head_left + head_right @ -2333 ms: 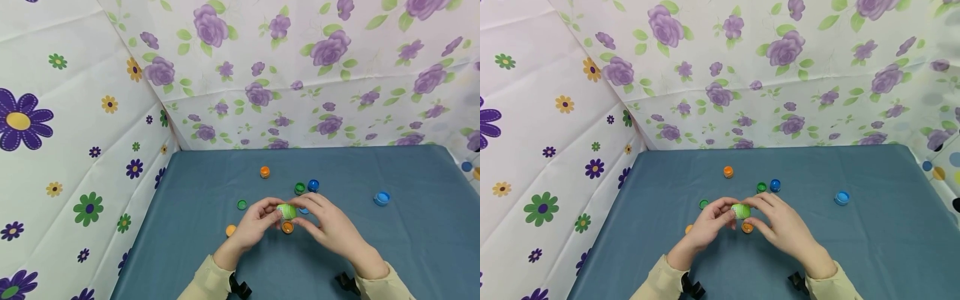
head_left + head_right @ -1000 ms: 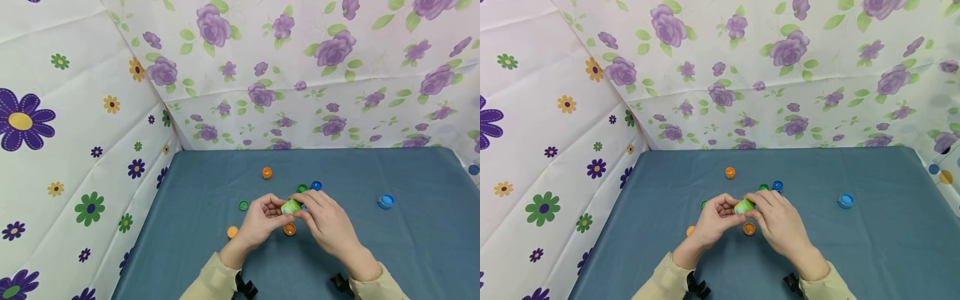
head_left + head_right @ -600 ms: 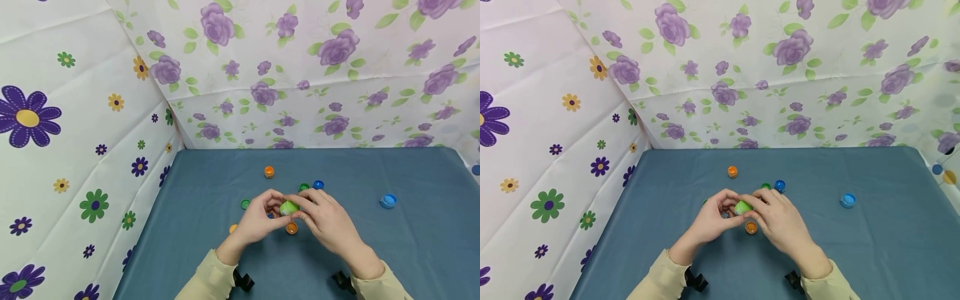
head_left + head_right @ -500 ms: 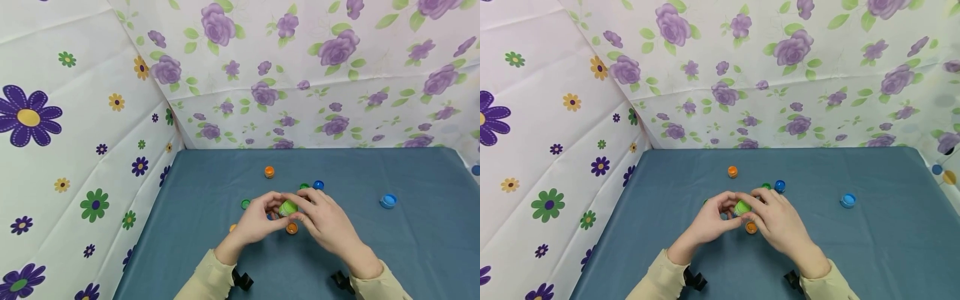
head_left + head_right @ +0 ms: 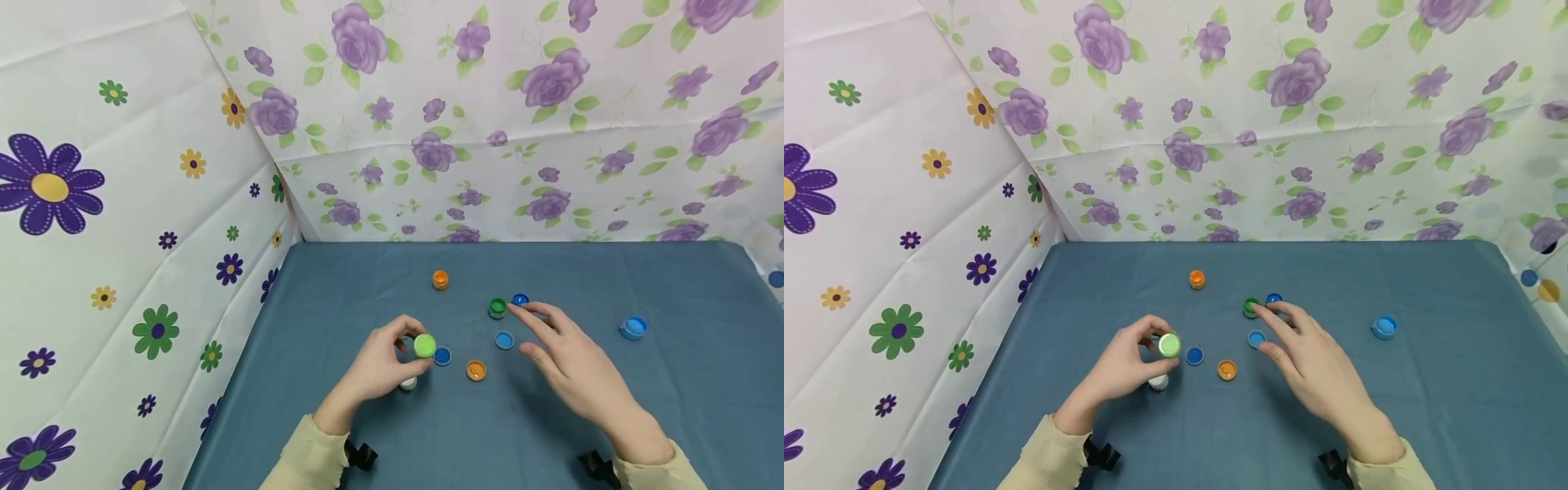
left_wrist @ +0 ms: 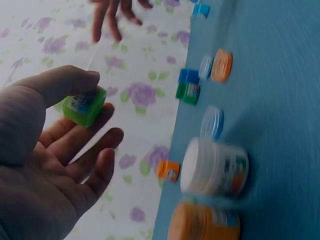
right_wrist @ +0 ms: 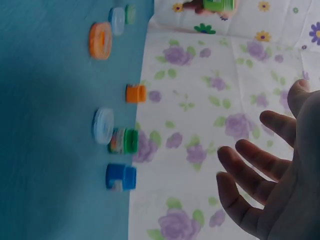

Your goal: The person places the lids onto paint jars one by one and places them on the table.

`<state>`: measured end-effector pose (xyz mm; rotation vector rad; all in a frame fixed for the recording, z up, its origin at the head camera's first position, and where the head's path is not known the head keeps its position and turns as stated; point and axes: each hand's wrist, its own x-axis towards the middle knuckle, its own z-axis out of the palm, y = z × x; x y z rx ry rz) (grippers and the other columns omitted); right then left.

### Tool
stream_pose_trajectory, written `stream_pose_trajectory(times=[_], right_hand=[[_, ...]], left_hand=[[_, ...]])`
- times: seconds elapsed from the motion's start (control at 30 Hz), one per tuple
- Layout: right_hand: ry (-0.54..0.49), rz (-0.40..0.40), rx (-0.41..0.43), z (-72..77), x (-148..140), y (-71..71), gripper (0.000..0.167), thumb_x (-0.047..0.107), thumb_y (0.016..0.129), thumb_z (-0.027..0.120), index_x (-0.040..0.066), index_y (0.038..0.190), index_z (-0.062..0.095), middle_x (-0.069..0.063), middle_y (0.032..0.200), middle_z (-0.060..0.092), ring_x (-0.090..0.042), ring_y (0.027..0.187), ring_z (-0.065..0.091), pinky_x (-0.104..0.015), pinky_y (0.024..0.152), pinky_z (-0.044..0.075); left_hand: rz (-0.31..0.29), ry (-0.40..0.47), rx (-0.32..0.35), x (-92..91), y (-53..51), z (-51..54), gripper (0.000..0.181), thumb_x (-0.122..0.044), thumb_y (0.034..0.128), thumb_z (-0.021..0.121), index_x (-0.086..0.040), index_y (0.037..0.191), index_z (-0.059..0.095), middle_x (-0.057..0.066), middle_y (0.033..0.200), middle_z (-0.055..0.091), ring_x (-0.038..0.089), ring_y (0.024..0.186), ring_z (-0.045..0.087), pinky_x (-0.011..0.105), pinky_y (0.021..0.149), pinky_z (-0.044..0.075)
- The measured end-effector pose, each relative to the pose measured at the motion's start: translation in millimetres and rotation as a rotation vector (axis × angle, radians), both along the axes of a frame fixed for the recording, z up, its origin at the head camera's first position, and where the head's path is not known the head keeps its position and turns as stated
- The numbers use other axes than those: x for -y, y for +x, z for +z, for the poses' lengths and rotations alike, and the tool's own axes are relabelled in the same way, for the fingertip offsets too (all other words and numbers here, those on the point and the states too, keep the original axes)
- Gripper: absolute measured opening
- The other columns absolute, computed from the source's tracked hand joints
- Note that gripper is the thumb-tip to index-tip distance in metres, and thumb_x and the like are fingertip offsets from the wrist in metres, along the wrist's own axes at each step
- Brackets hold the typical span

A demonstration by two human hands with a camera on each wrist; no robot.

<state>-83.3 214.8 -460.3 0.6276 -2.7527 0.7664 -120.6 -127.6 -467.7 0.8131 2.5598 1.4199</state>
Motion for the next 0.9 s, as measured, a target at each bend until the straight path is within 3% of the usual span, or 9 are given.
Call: stream_pose_trajectory(times=[0.1, 0.23, 0.47, 0.6, 0.73, 0.9], right_hand=[[0.018, 0.007, 0.037, -5.5, -8.9, 1.7, 0.063, 0.030, 0.111, 0.063, 0.031, 0.169, 0.037, -0.012, 0.161, 0.043, -0.034, 0.121, 0.063, -0.050, 0.081, 0.055], [0.033, 0.010, 0.107, -12.2, -18.4, 4.4, 0.063, 0.033, 0.112, 0.060, 0.032, 0.170, 0.033, -0.013, 0.164, 0.039, -0.037, 0.124, 0.063, -0.053, 0.083, 0.056], [0.035, 0.006, 0.183, -17.4, -23.7, 7.2, 0.055, 0.036, 0.113, 0.059, 0.022, 0.164, 0.046, -0.016, 0.165, 0.037, -0.040, 0.124, 0.064, -0.055, 0.085, 0.057], [0.039, 0.005, 0.205, -23.9, -23.3, 8.8, 0.050, 0.036, 0.112, 0.060, 0.021, 0.159, 0.053, -0.014, 0.163, 0.040, -0.040, 0.126, 0.064, -0.056, 0.088, 0.057], [0.055, 0.004, 0.215, -31.0, -24.1, 12.0, 0.049, 0.037, 0.111, 0.063, 0.021, 0.156, 0.058, -0.011, 0.160, 0.045, -0.038, 0.129, 0.062, -0.056, 0.091, 0.057], [0.057, 0.013, 0.182, -33.3, -27.5, 15.3, 0.044, 0.032, 0.108, 0.069, 0.020, 0.150, 0.064, -0.011, 0.154, 0.052, -0.037, 0.127, 0.064, -0.055, 0.092, 0.057]], left_hand=[[0.037, 0.028, 0.002, 12.0, 1.4, -0.5, 0.036, -0.016, 0.0955, 0.084, -0.017, 0.128, 0.068, -0.009, 0.118, 0.076, 0.014, 0.104, 0.065, 0.047, 0.087, 0.055], [0.037, 0.026, 0.042, 19.5, 4.0, -1.7, 0.035, -0.017, 0.0972, 0.082, -0.017, 0.129, 0.067, -0.006, 0.123, 0.077, 0.015, 0.106, 0.066, 0.048, 0.089, 0.055], [0.019, -0.025, 0.036, 9.3, 10.4, -12.2, 0.030, -0.014, 0.0932, 0.086, -0.020, 0.117, 0.069, -0.008, 0.115, 0.070, 0.025, 0.107, 0.062, 0.052, 0.097, 0.051], [-0.001, -0.059, 0.017, 2.2, 13.4, -18.4, 0.031, -0.013, 0.0922, 0.087, -0.021, 0.117, 0.069, -0.011, 0.114, 0.067, 0.019, 0.109, 0.060, 0.046, 0.098, 0.052], [-0.039, -0.127, 0.012, -2.5, 14.4, -23.4, 0.033, -0.013, 0.0917, 0.088, -0.017, 0.120, 0.071, -0.010, 0.117, 0.068, 0.014, 0.112, 0.061, 0.046, 0.100, 0.052], [-0.044, -0.268, -0.017, -7.8, 12.7, -29.8, 0.033, -0.018, 0.0888, 0.092, -0.022, 0.115, 0.072, -0.012, 0.113, 0.068, 0.016, 0.115, 0.061, 0.038, 0.099, 0.053]])
